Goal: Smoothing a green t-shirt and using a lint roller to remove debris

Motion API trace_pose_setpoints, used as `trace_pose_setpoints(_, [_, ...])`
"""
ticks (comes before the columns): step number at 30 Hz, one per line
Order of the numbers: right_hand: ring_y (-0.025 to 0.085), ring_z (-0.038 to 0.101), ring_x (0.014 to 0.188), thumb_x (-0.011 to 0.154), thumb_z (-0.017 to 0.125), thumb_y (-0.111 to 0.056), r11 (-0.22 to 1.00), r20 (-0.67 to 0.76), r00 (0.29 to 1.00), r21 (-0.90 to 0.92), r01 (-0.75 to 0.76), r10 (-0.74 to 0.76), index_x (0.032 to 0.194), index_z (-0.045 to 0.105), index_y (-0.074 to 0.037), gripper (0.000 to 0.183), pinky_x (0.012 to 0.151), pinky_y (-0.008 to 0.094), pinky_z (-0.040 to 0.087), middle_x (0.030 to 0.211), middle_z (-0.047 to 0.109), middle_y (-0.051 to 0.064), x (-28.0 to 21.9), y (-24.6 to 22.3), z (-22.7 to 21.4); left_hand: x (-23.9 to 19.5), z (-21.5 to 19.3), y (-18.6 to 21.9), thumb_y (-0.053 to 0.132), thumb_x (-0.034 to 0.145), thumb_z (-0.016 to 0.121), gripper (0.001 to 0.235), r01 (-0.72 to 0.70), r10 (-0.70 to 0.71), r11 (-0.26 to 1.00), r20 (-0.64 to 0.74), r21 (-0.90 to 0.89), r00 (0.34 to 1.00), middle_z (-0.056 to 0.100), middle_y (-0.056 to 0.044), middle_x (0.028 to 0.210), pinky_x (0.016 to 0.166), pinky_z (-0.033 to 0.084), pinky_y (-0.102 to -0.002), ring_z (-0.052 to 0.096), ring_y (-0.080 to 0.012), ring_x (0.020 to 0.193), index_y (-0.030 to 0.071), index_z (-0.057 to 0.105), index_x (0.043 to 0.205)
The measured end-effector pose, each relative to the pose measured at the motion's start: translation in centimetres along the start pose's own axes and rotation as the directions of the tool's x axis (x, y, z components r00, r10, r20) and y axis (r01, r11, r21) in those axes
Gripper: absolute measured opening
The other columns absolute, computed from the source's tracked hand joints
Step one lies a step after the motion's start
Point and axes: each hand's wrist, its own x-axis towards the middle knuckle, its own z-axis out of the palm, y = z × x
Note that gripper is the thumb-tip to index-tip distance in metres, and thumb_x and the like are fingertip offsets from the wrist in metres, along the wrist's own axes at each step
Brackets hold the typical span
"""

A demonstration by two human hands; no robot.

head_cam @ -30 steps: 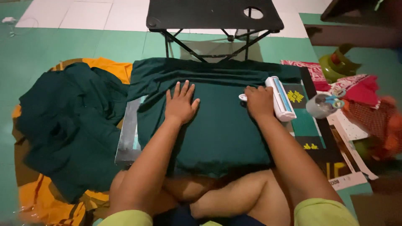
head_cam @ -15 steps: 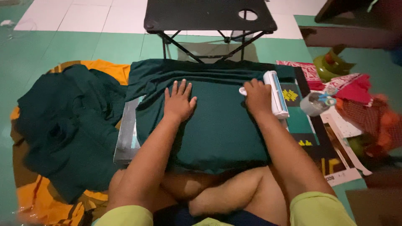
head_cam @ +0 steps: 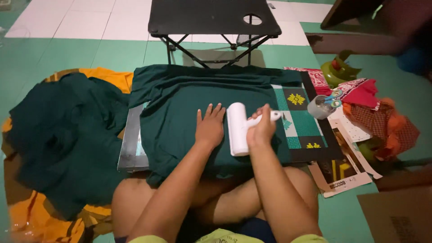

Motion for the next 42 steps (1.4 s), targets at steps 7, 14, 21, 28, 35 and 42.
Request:
trace_pose_setpoints(7, [0.007, 0.057, 0.054, 0.103, 0.063, -0.031, 0.998, -0.074, 0.995, -0.041, 0.058, -0.061, 0.083, 0.052, -0.021, 0.026, 0.05, 0.025, 0.049, 0.068, 0.054, -0.009, 2.7, -1.6, -2.5, -0.8, -1.3, 0.7, 0.032, 0.107, 0.036, 0.051, 0.021, -0.021, 1.0, 0.025, -0.008, 0.999, 0.036, -0.002, 0.168, 0.127, 0.012, -0.062, 0.025, -0.0271, 0.158, 0.02, 0.045, 0.156])
trace_pose_setpoints(14, [0.012, 0.059, 0.05, 0.099, 0.072, -0.023, 0.974, -0.158, 0.963, -0.095, 0.206, -0.219, 0.092, 0.053, -0.015, 0.021, 0.048, 0.028, 0.053, 0.067, 0.058, -0.003, 10.5, -5.8, -8.8, -1.2, -1.5, 0.9, 0.036, 0.107, 0.036, 0.054, 0.019, -0.019, 1.0, 0.042, 0.009, 0.999, 0.035, -0.001, 0.169, 0.128, 0.013, -0.06, 0.025, -0.0275, 0.158, 0.018, 0.044, 0.157])
trace_pose_setpoints(21, [0.01, 0.057, 0.055, 0.096, 0.074, -0.024, 0.995, -0.069, 0.993, 0.024, 0.095, -0.093, 0.082, 0.056, -0.016, 0.024, 0.053, 0.025, 0.051, 0.067, 0.055, -0.004, 5.7, -8.1, -4.3, -1.5, -2.6, 1.3, 0.033, 0.107, 0.038, 0.054, 0.01, -0.01, 1.0, 0.03, -0.001, 0.999, 0.037, -0.004, 0.168, 0.127, 0.014, -0.061, 0.027, -0.0297, 0.157, 0.017, 0.044, 0.158])
trace_pose_setpoints(28, [0.01, 0.054, 0.055, 0.105, 0.063, -0.03, 0.997, 0.012, 1.0, 0.077, -0.012, 0.011, 0.08, 0.05, -0.019, 0.03, 0.053, 0.026, 0.052, 0.066, 0.051, -0.004, -0.9, -1.8, -0.3, -1.2, -2.0, 1.0, 0.023, 0.104, 0.036, 0.055, 0.026, -0.027, 1.0, 0.077, 0.01, 0.997, 0.033, -0.002, 0.17, 0.128, 0.012, -0.06, 0.023, -0.027, 0.159, 0.018, 0.042, 0.158])
trace_pose_setpoints(35, [0.01, 0.056, 0.05, 0.1, 0.069, -0.029, 0.998, -0.109, 0.992, -0.002, 0.069, -0.069, 0.082, 0.055, -0.017, 0.026, 0.047, 0.026, 0.053, 0.063, 0.054, -0.003, 2.6, -2.6, -3.7, -1.3, -1.7, 0.9, 0.019, 0.104, 0.039, 0.054, 0.004, -0.004, 1.0, 0.027, -0.002, 1.0, 0.036, -0.003, 0.169, 0.128, 0.013, -0.061, 0.026, -0.0286, 0.157, 0.016, 0.044, 0.157])
trace_pose_setpoints(42, [0.012, 0.058, 0.047, 0.095, 0.076, -0.025, 0.967, -0.314, 0.915, -0.075, 0.242, -0.253, 0.101, 0.051, -0.013, 0.028, 0.043, 0.028, 0.054, 0.065, 0.057, -0.002, 10.4, -7.3, -10.9, -1.6, -2.3, 1.2, 0.021, 0.104, 0.038, 0.054, 0.015, -0.016, 1.0, 0.036, 0.019, 0.999, 0.035, -0.002, 0.169, 0.128, 0.014, -0.06, 0.026, -0.0271, 0.158, 0.017, 0.044, 0.157])
